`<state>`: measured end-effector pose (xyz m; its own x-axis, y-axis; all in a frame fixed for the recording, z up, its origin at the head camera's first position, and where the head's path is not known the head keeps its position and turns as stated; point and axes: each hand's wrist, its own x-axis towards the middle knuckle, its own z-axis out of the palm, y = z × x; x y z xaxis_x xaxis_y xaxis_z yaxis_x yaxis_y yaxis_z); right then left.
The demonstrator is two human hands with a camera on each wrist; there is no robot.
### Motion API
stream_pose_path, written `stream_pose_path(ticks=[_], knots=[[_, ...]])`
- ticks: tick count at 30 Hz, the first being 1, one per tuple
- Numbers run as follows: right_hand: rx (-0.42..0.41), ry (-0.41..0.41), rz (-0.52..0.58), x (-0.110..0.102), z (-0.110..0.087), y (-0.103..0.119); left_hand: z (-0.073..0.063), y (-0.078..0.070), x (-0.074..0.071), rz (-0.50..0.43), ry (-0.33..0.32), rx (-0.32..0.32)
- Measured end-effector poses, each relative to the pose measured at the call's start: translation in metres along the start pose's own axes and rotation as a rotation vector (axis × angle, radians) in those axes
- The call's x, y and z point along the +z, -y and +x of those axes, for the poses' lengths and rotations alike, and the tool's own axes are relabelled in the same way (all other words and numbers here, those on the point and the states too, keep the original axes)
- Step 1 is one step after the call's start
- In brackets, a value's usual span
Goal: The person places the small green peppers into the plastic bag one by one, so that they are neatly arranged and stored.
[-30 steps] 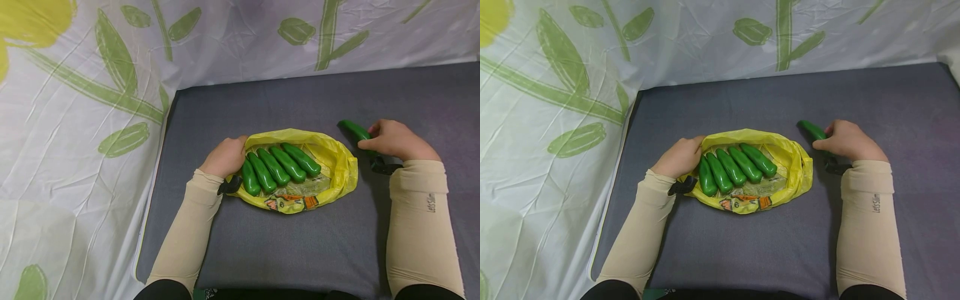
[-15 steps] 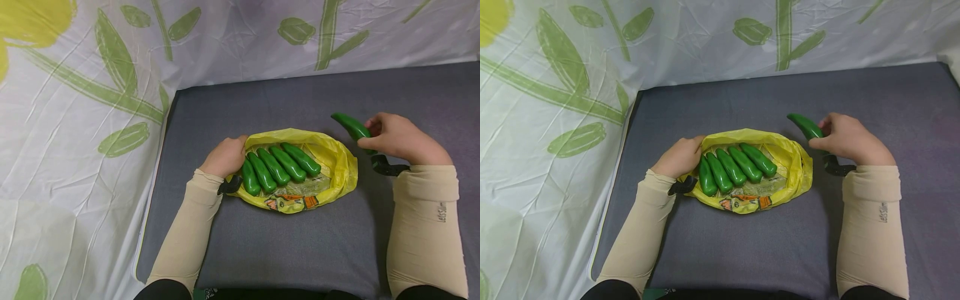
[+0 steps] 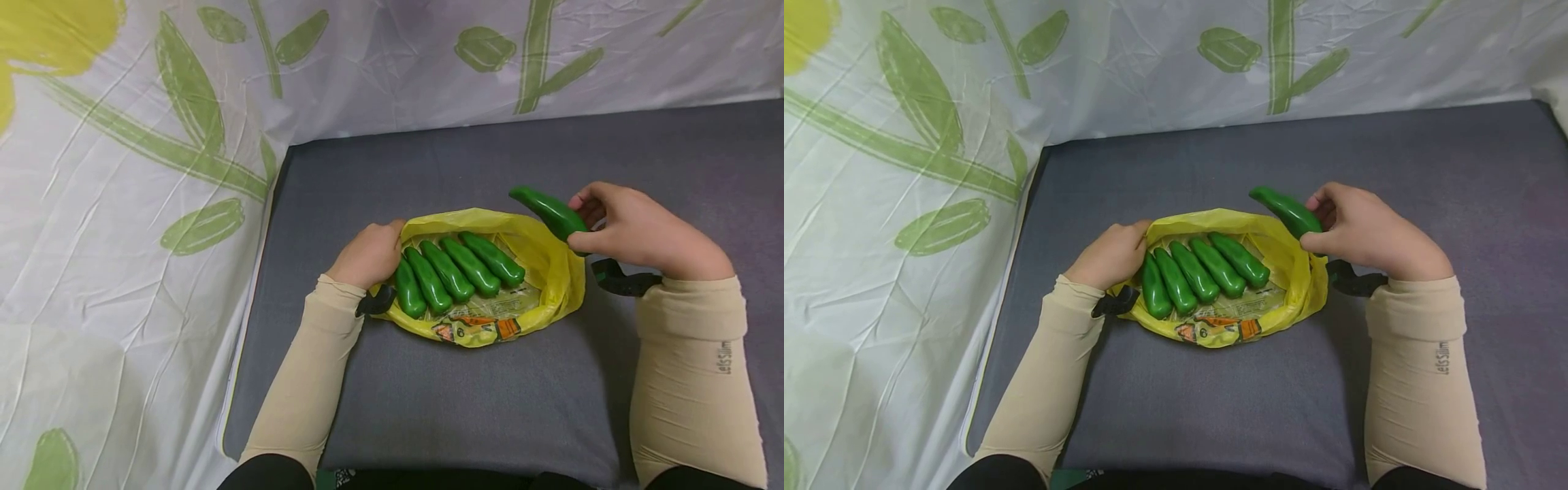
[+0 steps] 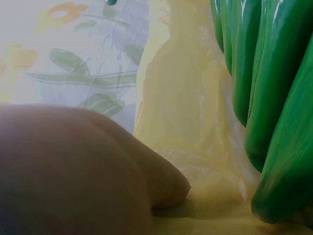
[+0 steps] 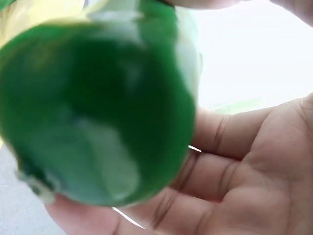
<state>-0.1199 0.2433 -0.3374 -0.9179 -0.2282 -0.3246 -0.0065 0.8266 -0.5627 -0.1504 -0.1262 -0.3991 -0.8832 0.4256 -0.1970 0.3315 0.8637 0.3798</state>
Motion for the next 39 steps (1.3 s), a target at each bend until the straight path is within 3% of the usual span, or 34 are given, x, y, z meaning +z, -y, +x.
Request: stream_pose_path(ticks=[8, 18, 39], knots=[[-0.061, 0.023, -0.003, 0.010, -0.002, 0.015, 0.001, 0.001, 0.000, 0.002, 0.009, -0.003], [-0.146, 0.116, -0.034, 0.031, 0.015, 0.027, 0.000, 0.002, 0.001, 0.005, 0.007, 0.004], [-0.104, 0.082, -0.145, 0.053, 0.035, 0.027, 0.001, 0.002, 0.001, 0.003, 0.009, 0.004]])
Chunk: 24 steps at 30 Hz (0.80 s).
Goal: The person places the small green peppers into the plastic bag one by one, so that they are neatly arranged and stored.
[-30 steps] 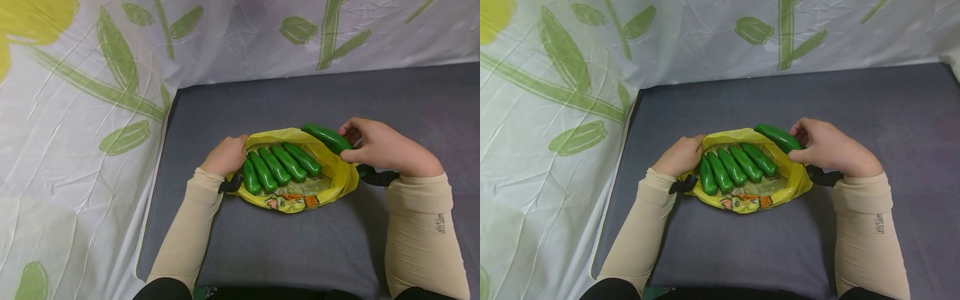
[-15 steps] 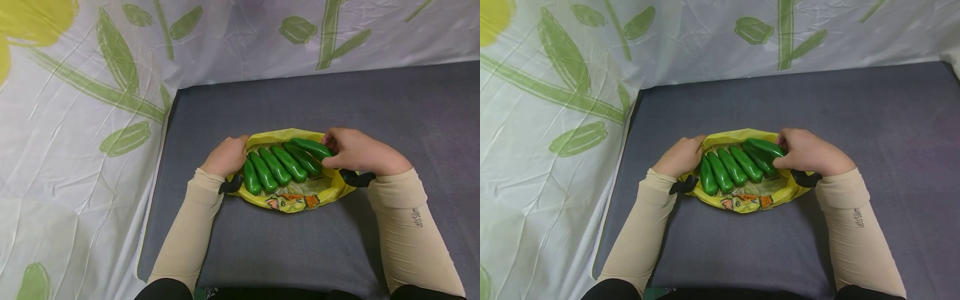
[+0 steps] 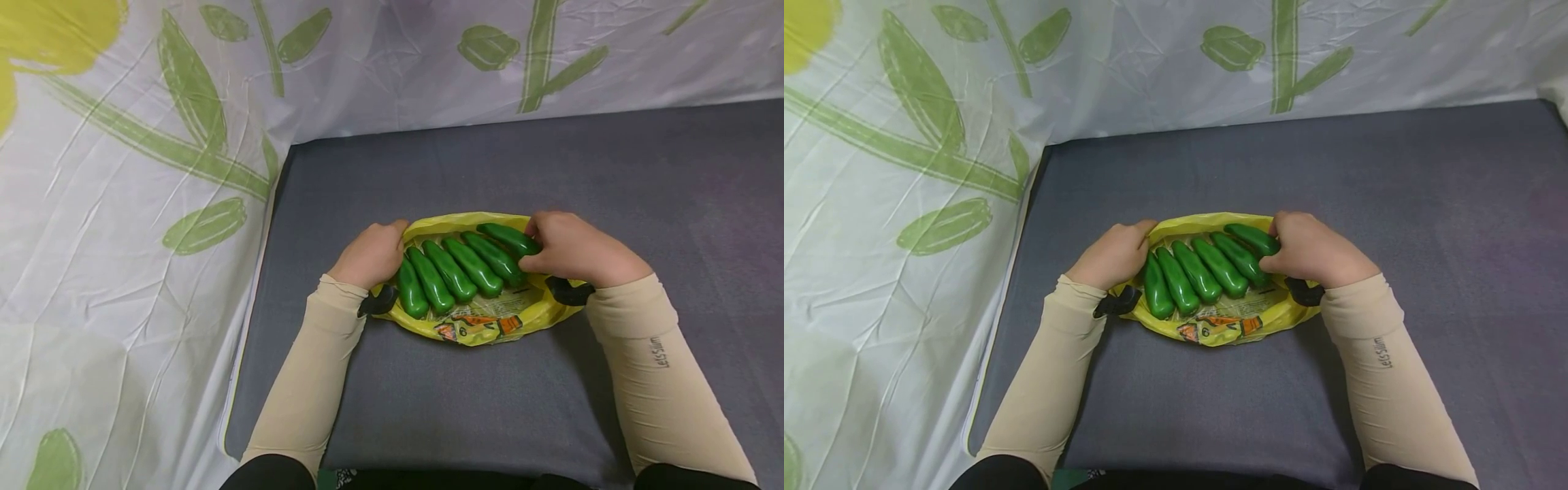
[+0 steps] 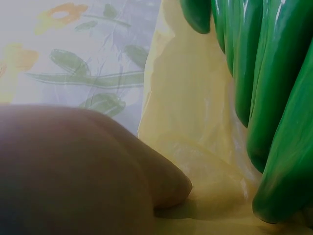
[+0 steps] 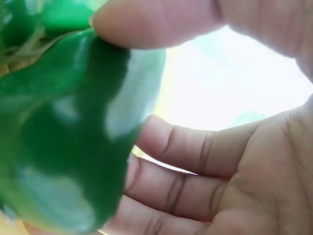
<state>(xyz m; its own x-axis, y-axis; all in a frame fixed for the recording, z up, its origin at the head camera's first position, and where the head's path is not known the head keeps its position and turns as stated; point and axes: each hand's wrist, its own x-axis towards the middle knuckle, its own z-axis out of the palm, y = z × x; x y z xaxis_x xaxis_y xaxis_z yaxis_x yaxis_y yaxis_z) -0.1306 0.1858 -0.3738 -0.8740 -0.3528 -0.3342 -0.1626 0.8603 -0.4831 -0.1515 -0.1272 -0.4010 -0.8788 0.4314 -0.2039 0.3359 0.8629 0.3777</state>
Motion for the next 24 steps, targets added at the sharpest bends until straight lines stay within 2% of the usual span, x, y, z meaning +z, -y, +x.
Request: stream_pose_path(ticks=[15, 24], knots=[[-0.022, -0.017, -0.029, 0.0091, 0.0074, -0.0016, 0.0003, -0.0010, -0.0014, 0.001, 0.003, 0.006], [-0.032, 0.021, -0.052, 0.0081, 0.0100, -0.0023, -0.0004, -0.0016, -0.0010, 0.008, 0.013, -0.009]])
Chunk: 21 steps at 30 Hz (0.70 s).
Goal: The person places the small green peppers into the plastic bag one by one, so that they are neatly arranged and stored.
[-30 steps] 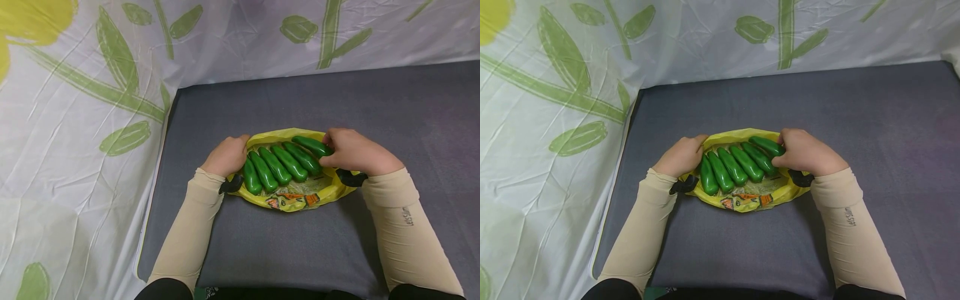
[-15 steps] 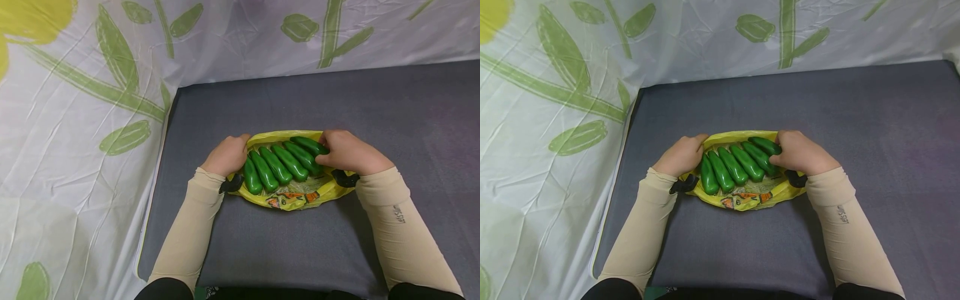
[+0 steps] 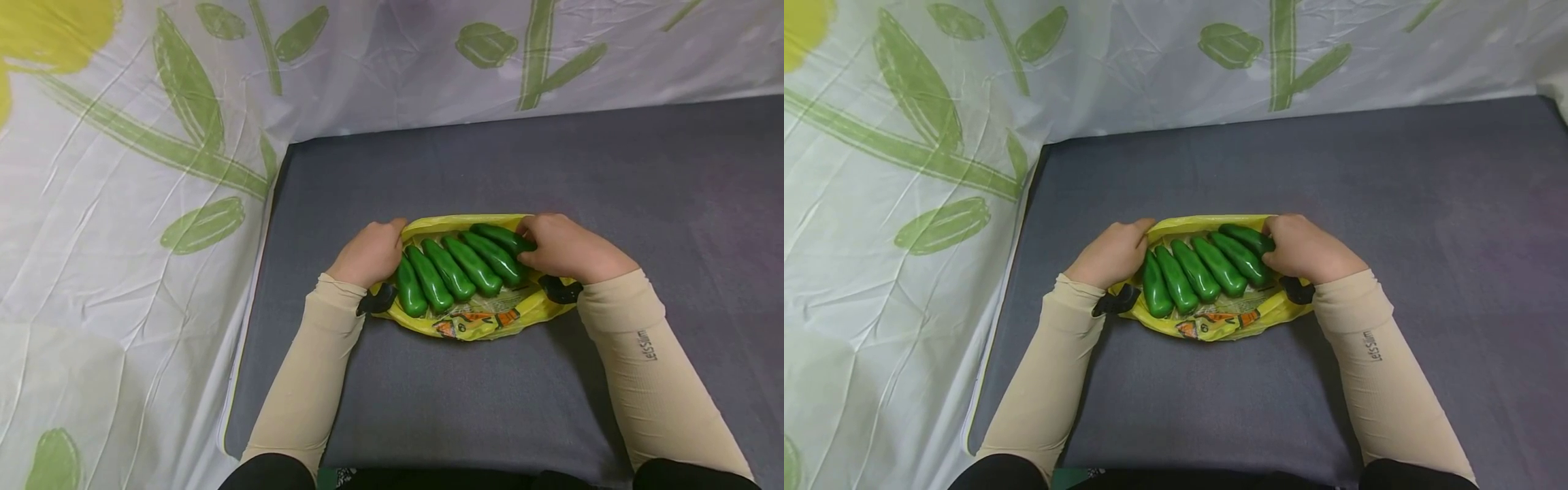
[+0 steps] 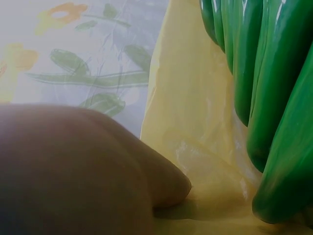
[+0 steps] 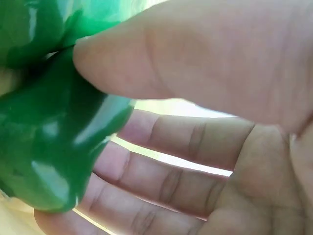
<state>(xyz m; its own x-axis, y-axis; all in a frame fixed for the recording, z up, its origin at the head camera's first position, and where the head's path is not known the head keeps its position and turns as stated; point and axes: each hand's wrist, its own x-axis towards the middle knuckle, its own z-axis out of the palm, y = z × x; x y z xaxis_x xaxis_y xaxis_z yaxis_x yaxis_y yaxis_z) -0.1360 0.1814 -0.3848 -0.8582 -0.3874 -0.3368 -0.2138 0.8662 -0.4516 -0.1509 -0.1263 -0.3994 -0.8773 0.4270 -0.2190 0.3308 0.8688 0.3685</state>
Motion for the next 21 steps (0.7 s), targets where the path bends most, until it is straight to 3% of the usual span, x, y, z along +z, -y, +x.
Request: stream_pose_path(ticks=[21], knots=[[0.010, -0.029, 0.001, -0.004, -0.010, 0.011, 0.000, 0.003, 0.000, -0.041, 0.023, 0.013]])
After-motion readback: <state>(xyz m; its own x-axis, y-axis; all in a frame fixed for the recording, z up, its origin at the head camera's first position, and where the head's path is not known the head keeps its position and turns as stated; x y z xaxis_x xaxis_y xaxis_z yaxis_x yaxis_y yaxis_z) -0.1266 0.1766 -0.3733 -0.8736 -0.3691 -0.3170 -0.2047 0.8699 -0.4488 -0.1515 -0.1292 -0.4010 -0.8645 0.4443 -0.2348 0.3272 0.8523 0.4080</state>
